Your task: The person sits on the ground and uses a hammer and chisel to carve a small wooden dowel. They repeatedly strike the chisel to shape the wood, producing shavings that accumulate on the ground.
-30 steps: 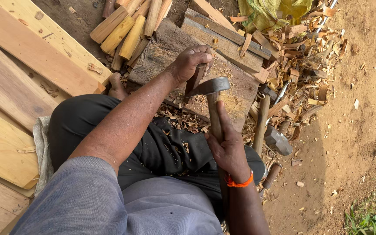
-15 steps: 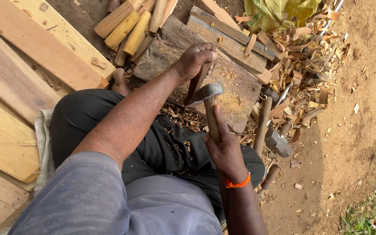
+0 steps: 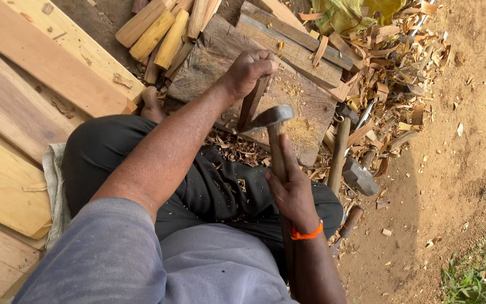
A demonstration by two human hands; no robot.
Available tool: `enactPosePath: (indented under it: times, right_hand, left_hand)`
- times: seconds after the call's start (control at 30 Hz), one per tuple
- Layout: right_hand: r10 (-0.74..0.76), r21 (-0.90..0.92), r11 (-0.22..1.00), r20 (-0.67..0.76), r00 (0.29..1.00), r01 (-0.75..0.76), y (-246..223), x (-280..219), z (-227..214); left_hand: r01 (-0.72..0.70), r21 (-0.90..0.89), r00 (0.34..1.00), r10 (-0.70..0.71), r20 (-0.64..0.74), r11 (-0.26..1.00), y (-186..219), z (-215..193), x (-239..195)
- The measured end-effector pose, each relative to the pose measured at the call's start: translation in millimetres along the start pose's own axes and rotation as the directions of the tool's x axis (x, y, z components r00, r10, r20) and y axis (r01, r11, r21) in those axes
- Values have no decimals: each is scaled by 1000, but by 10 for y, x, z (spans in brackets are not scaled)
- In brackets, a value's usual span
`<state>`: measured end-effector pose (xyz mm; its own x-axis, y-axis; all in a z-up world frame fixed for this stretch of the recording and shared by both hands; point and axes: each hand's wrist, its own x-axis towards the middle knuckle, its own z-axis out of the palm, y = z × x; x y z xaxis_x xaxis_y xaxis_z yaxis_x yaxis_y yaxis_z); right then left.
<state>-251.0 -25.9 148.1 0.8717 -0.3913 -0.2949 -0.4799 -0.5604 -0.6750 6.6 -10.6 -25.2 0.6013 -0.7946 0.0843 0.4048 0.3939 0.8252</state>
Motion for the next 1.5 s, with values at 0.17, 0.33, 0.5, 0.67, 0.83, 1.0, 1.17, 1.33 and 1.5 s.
enactPosePath:
  times: [0.17, 0.33, 0.5, 0.67, 0.83, 1.0, 1.17, 1.33, 1.5]
  right_hand:
    - [-106, 79, 990, -95, 990, 114, 228, -91, -114]
    - [-50, 86, 995, -39, 998, 53, -8, -79, -301]
    - [-139, 381, 893, -271, 952, 239, -584, -219, -661]
    - [-152, 231, 948, -279, 948, 220, -658, -63, -546]
    - [-166, 223, 953, -180, 969, 205, -491, 66, -507]
    - [-196, 400, 851, -358, 913, 340, -1026, -216, -809]
    - [-150, 426, 860, -313, 938, 280, -1059, -76, -719]
    - [-285, 117, 944, -189, 940, 310, -498, 73, -554]
    - [-238, 308, 880, -372, 897, 361, -704, -349, -925]
  left_hand:
    - [289, -261, 944, -319, -79, 921, 288, 30, -72]
    - [206, -242, 978, -206, 26, 948, 417, 155, -178]
    - [209, -213, 978, -199, 67, 954, 320, 118, -128]
    - [185, -169, 983, -181, 43, 968, 209, 117, -98]
    - [150, -57, 989, -150, 12, 987, 258, 141, -104]
    - [198, -184, 978, -180, 109, 963, 272, 175, -134]
    - [189, -107, 980, -180, 88, 976, 244, 202, -109]
    - [108, -86, 992, -101, 76, 990, 232, 154, -94]
    - [207, -146, 971, -185, 152, 967, 190, 157, -62]
